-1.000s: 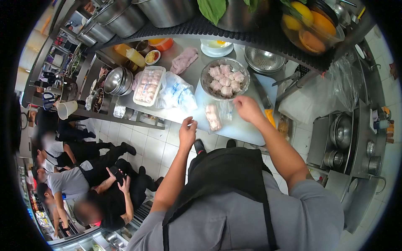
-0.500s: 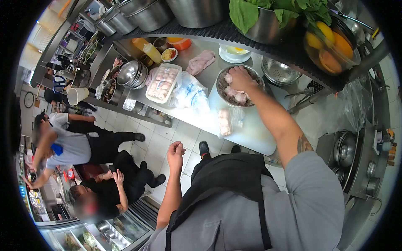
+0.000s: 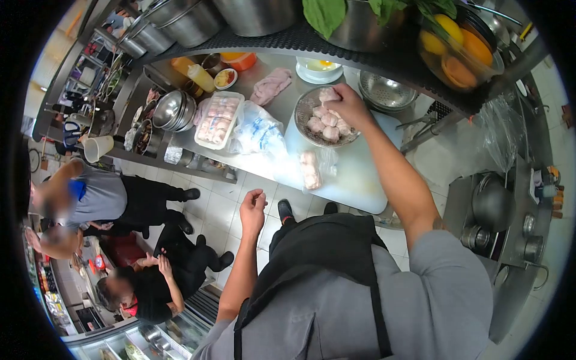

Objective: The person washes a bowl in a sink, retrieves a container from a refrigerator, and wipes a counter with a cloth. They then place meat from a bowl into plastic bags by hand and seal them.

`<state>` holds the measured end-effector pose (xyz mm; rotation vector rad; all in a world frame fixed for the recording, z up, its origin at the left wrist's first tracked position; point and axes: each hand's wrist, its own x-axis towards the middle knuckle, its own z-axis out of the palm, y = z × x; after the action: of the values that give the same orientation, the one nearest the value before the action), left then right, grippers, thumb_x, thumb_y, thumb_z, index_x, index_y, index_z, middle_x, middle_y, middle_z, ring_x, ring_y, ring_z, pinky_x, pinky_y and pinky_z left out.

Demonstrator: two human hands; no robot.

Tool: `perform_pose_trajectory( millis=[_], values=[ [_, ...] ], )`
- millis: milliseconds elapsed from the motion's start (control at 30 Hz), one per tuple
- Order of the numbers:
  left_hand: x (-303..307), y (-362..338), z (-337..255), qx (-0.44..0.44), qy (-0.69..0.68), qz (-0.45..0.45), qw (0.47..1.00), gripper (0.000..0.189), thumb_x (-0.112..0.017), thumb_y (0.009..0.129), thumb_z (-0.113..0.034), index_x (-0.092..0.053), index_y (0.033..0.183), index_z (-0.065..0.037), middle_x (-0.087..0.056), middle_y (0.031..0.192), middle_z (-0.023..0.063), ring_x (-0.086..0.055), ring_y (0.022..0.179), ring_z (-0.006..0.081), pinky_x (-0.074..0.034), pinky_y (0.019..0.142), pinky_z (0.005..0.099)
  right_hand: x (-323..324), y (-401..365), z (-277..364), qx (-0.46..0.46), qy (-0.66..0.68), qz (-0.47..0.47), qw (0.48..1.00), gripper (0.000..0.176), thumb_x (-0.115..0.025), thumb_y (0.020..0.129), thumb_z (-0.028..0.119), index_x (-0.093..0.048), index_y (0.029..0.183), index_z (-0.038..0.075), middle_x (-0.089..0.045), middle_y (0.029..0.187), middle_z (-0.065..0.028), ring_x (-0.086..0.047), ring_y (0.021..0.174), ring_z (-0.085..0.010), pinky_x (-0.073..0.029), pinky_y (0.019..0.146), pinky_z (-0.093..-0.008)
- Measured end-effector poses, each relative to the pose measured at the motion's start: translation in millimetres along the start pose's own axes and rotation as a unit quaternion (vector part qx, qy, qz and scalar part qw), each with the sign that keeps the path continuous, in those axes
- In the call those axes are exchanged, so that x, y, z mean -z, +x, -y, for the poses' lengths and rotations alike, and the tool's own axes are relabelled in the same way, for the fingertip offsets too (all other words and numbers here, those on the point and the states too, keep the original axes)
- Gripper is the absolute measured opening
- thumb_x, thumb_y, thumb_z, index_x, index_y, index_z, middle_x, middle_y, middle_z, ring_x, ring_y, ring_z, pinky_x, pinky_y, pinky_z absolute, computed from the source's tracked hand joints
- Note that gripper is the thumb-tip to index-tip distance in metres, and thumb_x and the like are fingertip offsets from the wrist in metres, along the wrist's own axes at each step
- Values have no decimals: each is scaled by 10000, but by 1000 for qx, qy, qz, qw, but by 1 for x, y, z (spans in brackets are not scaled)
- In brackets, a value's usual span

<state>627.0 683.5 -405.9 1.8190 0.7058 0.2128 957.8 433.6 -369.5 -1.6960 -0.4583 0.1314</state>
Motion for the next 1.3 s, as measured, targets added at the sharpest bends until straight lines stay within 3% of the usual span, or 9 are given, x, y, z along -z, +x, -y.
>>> perform_pose_trajectory(
  millis=[167,267,367,567,767,900,1067,1167,1300],
  values=[
    [-34,0,-52,-40,68,125,989,292,-645,939,-207,-668,1128,14,-713,915,116,-655,770,174,-522,732,314,54,-114,40,-231,57,146,960,394,-751,812,91,-606,1165,-8,-669,1013,-48,-631,894,-132,-520,793,-287],
    [-58,3,-74,-42,119,175,976,324,-635,923,-262,-676,1114,-4,-723,945,180,-687,791,298,-527,745,389,23,-164,8,-311,16,95,946,344,-735,853,167,-620,1112,-28,-675,917,-74,-634,770,-130,-523,700,-279],
    [-81,11,-78,-89,169,165,968,276,-639,921,-224,-684,1067,5,-711,826,100,-660,729,185,-517,697,313,-14,-171,-46,-212,59,56,974,371,-707,890,171,-595,1177,-34,-682,985,-86,-656,800,-148,-540,681,-293],
    [-106,25,-54,-91,142,183,969,280,-654,894,-183,-657,1110,-6,-706,934,170,-682,788,300,-528,752,398,-38,-157,-41,-281,183,124,934,486,-665,931,276,-524,1295,-14,-671,1099,-86,-678,823,-166,-527,641,-292],
    [-107,15,-45,-173,216,166,947,288,-691,864,-181,-644,1097,-20,-664,1003,185,-673,838,331,-530,789,434,-25,-146,-10,-155,-154,294,931,487,-651,932,301,-535,1304,9,-685,986,-145,-693,825,-222,-531,718,-350],
    [-113,11,-55,-232,200,81,948,308,-710,850,-255,-675,1023,-3,-691,915,193,-673,812,343,-529,746,422,-27,-150,-16,-30,-300,269,915,474,-686,869,282,-585,1243,8,-690,1019,-212,-681,886,-302,-533,780,-398],
    [-131,34,-81,-189,198,155,949,319,-676,868,-280,-670,838,37,-678,738,207,-652,679,386,-515,668,452,-35,-153,-4,-90,-158,226,957,394,-701,841,230,-621,1151,0,-697,1005,-205,-669,890,-331,-525,818,-411],
    [-134,43,-112,-165,187,256,934,318,-656,877,-271,-667,809,39,-689,732,195,-662,669,367,-511,649,442,-31,-152,-20,-250,-67,237,936,355,-709,833,213,-632,1117,17,-705,1002,-174,-665,881,-327,-520,820,-409],
    [-156,60,-121,-53,99,371,922,298,-662,874,-270,-691,851,25,-713,793,181,-675,688,318,-520,663,420,-24,-149,-15,-56,-223,292,928,311,-691,848,245,-646,1101,71,-709,1012,-150,-662,878,-329,-521,816,-412]
  ],
)
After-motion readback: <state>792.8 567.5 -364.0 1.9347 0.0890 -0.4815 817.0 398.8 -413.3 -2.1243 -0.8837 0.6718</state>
